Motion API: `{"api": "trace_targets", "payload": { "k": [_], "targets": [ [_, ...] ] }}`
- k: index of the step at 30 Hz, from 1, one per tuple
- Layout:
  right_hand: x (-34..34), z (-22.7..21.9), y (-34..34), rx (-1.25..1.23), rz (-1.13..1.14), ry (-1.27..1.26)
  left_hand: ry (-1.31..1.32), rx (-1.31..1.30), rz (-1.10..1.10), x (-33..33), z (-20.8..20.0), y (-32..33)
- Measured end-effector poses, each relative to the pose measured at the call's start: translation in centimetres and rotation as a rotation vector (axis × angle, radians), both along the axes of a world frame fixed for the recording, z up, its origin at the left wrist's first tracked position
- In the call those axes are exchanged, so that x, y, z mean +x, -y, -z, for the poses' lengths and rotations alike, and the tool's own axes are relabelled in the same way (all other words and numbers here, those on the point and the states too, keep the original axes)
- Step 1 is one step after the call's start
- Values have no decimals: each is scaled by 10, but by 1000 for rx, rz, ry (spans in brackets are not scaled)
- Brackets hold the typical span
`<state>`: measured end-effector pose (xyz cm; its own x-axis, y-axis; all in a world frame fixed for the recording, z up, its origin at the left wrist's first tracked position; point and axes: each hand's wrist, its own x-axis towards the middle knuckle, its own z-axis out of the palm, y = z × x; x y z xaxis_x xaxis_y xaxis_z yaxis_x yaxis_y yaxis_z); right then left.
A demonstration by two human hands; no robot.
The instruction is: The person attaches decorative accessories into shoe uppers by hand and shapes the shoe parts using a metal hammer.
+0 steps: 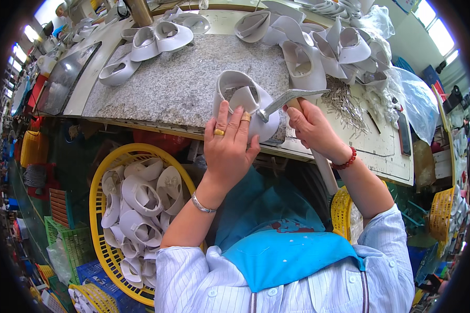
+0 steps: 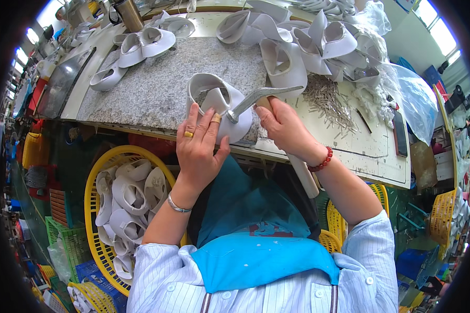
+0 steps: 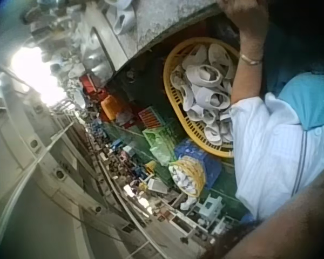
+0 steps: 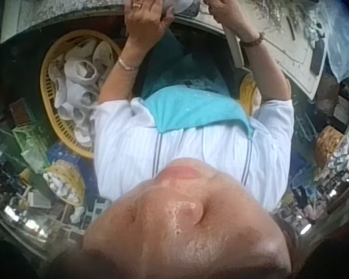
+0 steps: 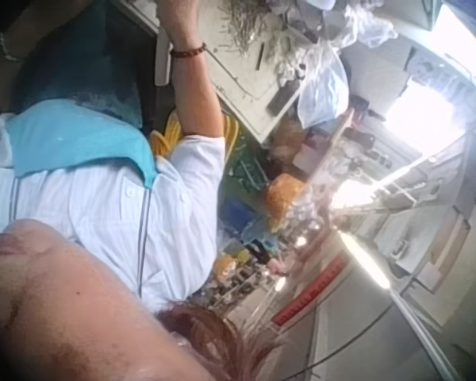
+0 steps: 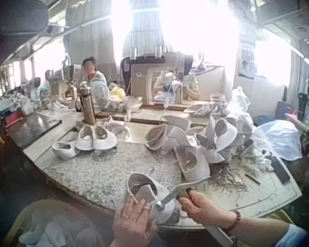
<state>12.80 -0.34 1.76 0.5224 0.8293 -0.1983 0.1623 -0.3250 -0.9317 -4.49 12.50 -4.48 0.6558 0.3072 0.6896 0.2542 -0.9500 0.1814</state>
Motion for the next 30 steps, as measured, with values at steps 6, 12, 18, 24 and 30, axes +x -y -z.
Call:
{"api": "trace_targets", "payload": {
  "k": [6, 12, 18, 24, 30],
  "targets": [
    [-2, -6, -1, 142, -156, 552, 31, -5, 31, -1, 2, -2],
    [-15, -27, -3, 82, -230, 642, 50, -4, 62, -1, 3, -4],
    [-16, -23, -1, 211, -213, 789, 58, 22, 37, 1, 3, -6],
    [-22, -9, -2, 192, -130, 950, 58, -1, 28, 2, 1, -2],
    [-17, -23, -6, 175, -118, 905, 53, 10, -5, 0, 2, -1]
  ]
}}
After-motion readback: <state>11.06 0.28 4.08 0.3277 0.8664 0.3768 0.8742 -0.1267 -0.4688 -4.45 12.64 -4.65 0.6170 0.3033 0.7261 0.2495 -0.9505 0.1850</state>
